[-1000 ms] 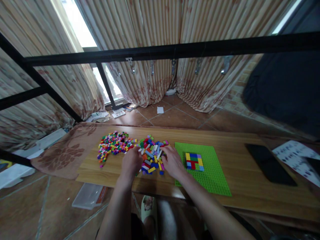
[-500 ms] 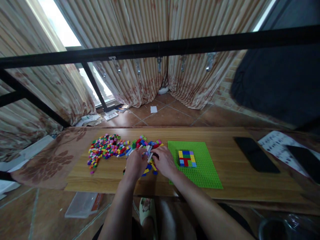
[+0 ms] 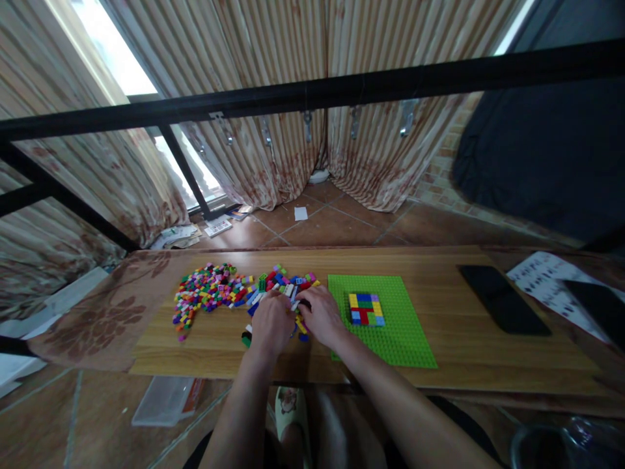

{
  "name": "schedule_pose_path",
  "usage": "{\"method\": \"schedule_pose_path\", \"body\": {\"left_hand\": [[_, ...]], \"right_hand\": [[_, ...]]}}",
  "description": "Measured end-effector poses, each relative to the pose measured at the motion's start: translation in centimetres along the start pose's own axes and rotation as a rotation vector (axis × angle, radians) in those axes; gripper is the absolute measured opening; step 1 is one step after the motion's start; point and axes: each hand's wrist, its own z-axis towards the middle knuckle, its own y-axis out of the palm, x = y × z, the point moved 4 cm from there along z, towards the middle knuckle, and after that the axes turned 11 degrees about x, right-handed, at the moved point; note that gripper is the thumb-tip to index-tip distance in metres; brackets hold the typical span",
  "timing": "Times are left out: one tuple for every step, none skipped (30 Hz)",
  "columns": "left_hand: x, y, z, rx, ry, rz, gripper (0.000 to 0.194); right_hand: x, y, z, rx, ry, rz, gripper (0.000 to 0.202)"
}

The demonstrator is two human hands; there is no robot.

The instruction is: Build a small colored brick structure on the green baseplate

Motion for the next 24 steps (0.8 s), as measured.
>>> {"method": "schedule_pose_path", "body": {"left_hand": [[-0.1, 0.0, 0.0, 0.004, -0.002, 0.001, 0.015], [-0.1, 0.0, 0.0, 0.006, -0.004, 0.001, 0.016], [-0.2, -0.1, 0.0, 0.008, -0.006, -0.003, 0.016], [-0.3, -0.2, 0.1, 0.011, -0.006, -0.012, 0.016], [-0.3, -0.3, 0.1, 0.018, -0.002, -0.026, 0.016], [-0.3, -0.6, 0.1, 0.027, 0.002, -0.044, 0.015], [-0.2, -0.8, 0.1, 0.038, 0.012, -0.063, 0.014], [0.0, -1.0, 0.1, 0.046, 0.03, -0.085, 0.013], [0.2, -1.2, 0.1, 0.056, 0.055, -0.11, 0.013], [0.6, -1.4, 0.1, 0.067, 0.086, -0.136, 0.012], [1.1, -1.5, 0.0, 0.081, 0.118, -0.166, 0.011], [1.6, -1.6, 0.0, 0.095, 0.146, -0.198, 0.011], [2.1, -1.7, 0.0, 0.107, 0.165, -0.232, 0.011], [2.5, -1.6, 0.0, 0.116, 0.171, -0.266, 0.011], [3.0, -1.5, 0.0, 0.119, 0.172, -0.304, 0.012], [3.5, -1.3, 0.0, 0.116, 0.172, -0.347, 0.012], [4.1, -1.1, 0.0, 0.113, 0.172, -0.394, 0.012], [4.6, -0.8, -0.1, 0.108, 0.171, -0.443, 0.012], [5.1, -0.5, -0.1, 0.105, 0.167, -0.489, 0.013], [5.6, -0.2, -0.1, 0.102, 0.161, -0.529, 0.013], [6.1, 0.1, -0.1, 0.099, 0.151, -0.563, 0.014], [6.6, 0.5, -0.1, 0.096, 0.14, -0.591, 0.014], [7.1, 0.9, -0.1, 0.092, 0.131, -0.618, 0.014], [7.6, 1.2, 0.0, 0.086, 0.123, -0.645, 0.015]], "right_hand": [[0.0, 0.0, 0.0, -0.001, -0.001, 0.001, 0.017], [-0.1, -0.1, 0.0, -0.002, -0.001, 0.002, 0.017], [-0.2, -0.3, 0.0, -0.001, -0.001, 0.004, 0.018], [-0.2, -0.4, 0.0, 0.002, 0.0, 0.005, 0.018], [-0.3, -0.7, 0.1, 0.008, -0.001, 0.008, 0.019], [-0.4, -0.9, 0.1, 0.015, -0.005, 0.014, 0.02], [-0.5, -1.3, 0.1, 0.019, -0.014, 0.024, 0.021], [-0.5, -1.6, 0.1, 0.022, -0.027, 0.038, 0.022], [-0.6, -2.0, 0.2, 0.022, -0.042, 0.053, 0.022], [-0.7, -2.5, 0.2, 0.019, -0.058, 0.068, 0.021], [-0.7, -3.0, 0.2, 0.017, -0.072, 0.08, 0.02], [-0.7, -3.6, 0.2, 0.016, -0.082, 0.088, 0.019], [-0.6, -4.3, 0.1, 0.018, -0.088, 0.09, 0.018], [-0.5, -5.0, 0.1, 0.023, -0.093, 0.088, 0.017], [-0.4, -5.7, 0.0, 0.026, -0.095, 0.082, 0.017], [-0.2, -6.4, 0.0, 0.031, -0.094, 0.071, 0.017], [0.1, -7.1, -0.1, 0.037, -0.089, 0.057, 0.016], [0.4, -7.8, -0.2, 0.043, -0.082, 0.045, 0.015], [0.7, -8.4, -0.4, 0.049, -0.073, 0.037, 0.015], [1.1, -9.0, -0.5, 0.056, -0.066, 0.031, 0.014], [1.5, -9.6, -0.6, 0.06, -0.058, 0.027, 0.014], [1.9, -10.1, -0.8, 0.065, -0.049, 0.021, 0.014], [2.3, -10.5, -0.9, 0.071, -0.039, 0.014, 0.014], [2.7, -10.9, -1.0, 0.077, -0.028, 0.004, 0.014]]}}
